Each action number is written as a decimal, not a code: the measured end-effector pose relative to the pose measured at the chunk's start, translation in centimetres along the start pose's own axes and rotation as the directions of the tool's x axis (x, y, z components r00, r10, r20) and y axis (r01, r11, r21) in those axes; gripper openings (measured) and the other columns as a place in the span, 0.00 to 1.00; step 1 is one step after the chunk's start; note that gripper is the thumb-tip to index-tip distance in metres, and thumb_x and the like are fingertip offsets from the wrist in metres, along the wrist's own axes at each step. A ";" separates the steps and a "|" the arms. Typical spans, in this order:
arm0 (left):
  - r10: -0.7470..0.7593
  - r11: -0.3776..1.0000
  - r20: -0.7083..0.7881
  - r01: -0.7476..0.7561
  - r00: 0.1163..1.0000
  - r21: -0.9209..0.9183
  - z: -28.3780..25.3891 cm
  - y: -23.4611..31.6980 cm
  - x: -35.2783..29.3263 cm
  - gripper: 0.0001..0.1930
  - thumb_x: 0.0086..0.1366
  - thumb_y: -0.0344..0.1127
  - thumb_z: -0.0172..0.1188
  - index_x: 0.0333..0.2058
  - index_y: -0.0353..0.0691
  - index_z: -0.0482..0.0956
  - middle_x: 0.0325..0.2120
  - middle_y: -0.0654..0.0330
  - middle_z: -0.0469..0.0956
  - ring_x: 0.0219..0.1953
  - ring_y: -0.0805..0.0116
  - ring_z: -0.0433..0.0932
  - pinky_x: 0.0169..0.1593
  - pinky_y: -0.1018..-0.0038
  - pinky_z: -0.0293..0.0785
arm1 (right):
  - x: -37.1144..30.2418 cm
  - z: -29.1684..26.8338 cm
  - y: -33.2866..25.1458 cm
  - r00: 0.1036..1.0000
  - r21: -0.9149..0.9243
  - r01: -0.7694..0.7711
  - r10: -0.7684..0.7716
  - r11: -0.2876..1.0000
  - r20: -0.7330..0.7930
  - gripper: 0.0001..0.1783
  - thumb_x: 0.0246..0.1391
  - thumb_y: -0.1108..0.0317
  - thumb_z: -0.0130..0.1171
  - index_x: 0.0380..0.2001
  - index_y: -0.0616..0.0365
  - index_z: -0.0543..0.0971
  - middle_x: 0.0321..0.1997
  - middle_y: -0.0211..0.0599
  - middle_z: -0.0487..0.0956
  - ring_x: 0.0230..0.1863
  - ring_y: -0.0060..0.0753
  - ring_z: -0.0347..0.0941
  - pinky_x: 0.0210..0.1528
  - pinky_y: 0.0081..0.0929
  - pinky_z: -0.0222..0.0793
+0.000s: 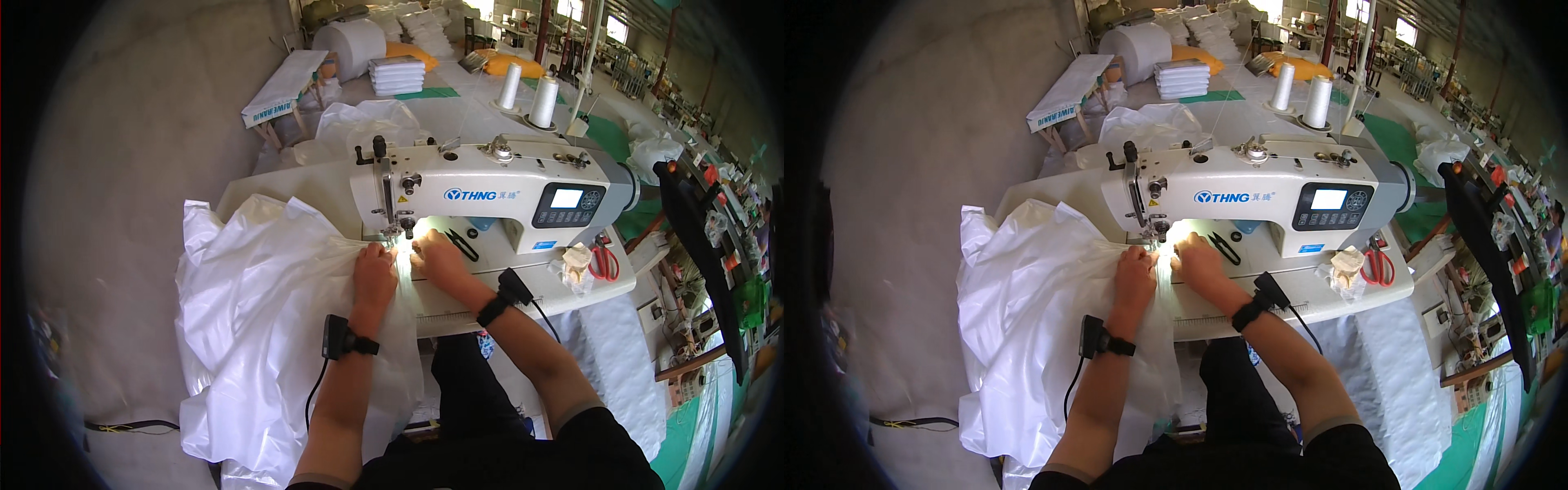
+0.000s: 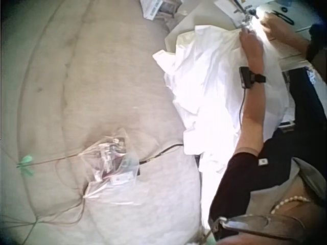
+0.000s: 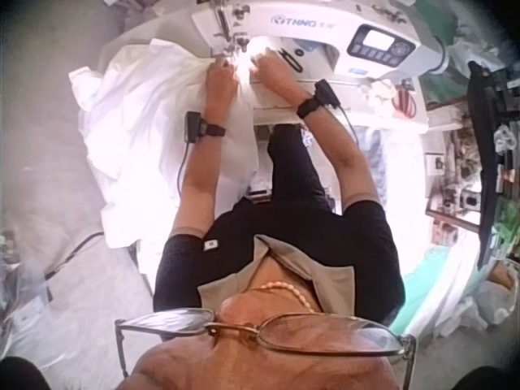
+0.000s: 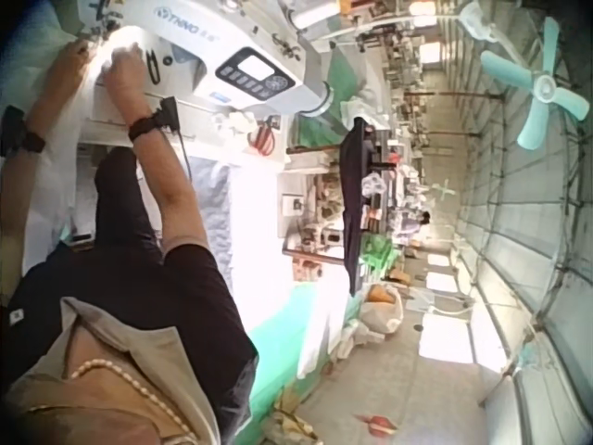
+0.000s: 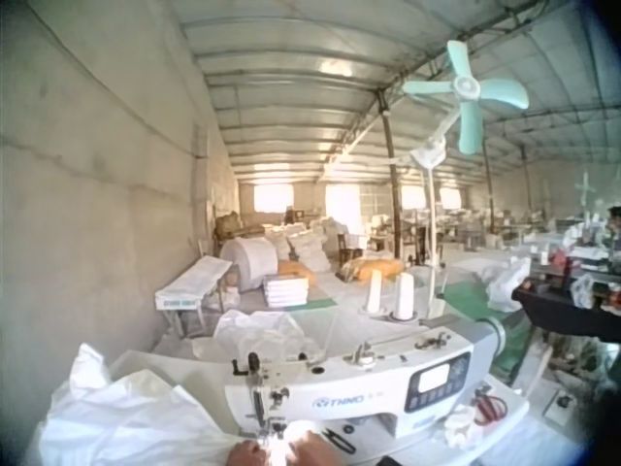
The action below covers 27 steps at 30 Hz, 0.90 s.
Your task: The person sews a white fabric sheet using a sewing machine, guiding the material under the needle by hand. They repeatedly reposition the fabric, fold the edges, and move the machine's table extension to reach and pull more fabric from underneath.
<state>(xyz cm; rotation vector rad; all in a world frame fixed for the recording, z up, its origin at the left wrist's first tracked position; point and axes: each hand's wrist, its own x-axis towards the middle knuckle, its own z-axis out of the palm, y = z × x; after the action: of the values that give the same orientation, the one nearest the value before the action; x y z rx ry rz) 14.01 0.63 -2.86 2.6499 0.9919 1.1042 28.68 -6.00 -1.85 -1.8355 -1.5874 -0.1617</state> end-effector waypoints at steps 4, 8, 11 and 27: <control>0.022 1.000 0.005 -0.022 1.000 0.019 -0.1 -0.1 -0.1 0.06 0.50 0.28 0.59 0.28 0.39 0.81 0.30 0.58 0.71 0.37 0.58 0.71 0.43 0.66 0.69 | 1.9 1.5 -1.1 0.985 -0.140 -0.044 0.067 0.989 0.162 0.10 0.45 0.63 0.57 0.22 0.59 0.78 0.26 0.46 0.76 0.30 0.47 0.74 0.31 0.39 0.70; 0.005 1.000 0.009 -0.005 1.000 -0.014 -0.5 -0.2 -0.1 0.05 0.50 0.28 0.59 0.27 0.38 0.81 0.30 0.57 0.71 0.37 0.58 0.71 0.43 0.67 0.69 | 3.1 1.7 -2.3 0.938 0.010 -0.305 0.299 0.952 0.174 0.14 0.44 0.62 0.58 0.24 0.65 0.78 0.18 0.48 0.76 0.20 0.45 0.75 0.23 0.38 0.70; 0.012 0.999 -0.017 -0.013 1.000 -0.051 -0.5 -0.2 -0.1 0.04 0.49 0.26 0.60 0.27 0.37 0.80 0.32 0.56 0.72 0.38 0.57 0.71 0.43 0.65 0.69 | 2.1 0.8 -2.6 0.718 0.268 -0.657 0.477 0.704 0.508 0.09 0.43 0.68 0.58 0.24 0.66 0.77 0.22 0.45 0.77 0.21 0.39 0.77 0.23 0.33 0.73; 0.050 0.997 0.028 -0.048 0.998 -0.055 -1.2 0.1 -0.8 0.14 0.51 0.29 0.56 0.39 0.41 0.79 0.32 0.56 0.72 0.38 0.56 0.71 0.43 0.67 0.69 | -1.1 -0.2 -6.9 0.876 -0.232 -0.091 0.188 0.969 0.443 0.12 0.54 0.65 0.47 0.35 0.58 0.76 0.34 0.47 0.78 0.36 0.47 0.77 0.38 0.39 0.72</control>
<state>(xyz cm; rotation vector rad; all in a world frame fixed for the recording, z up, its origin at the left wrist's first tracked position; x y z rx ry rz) 12.85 -0.09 -2.43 2.6527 0.8834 1.0819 22.17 -6.91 0.61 -2.2671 -1.7948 0.2064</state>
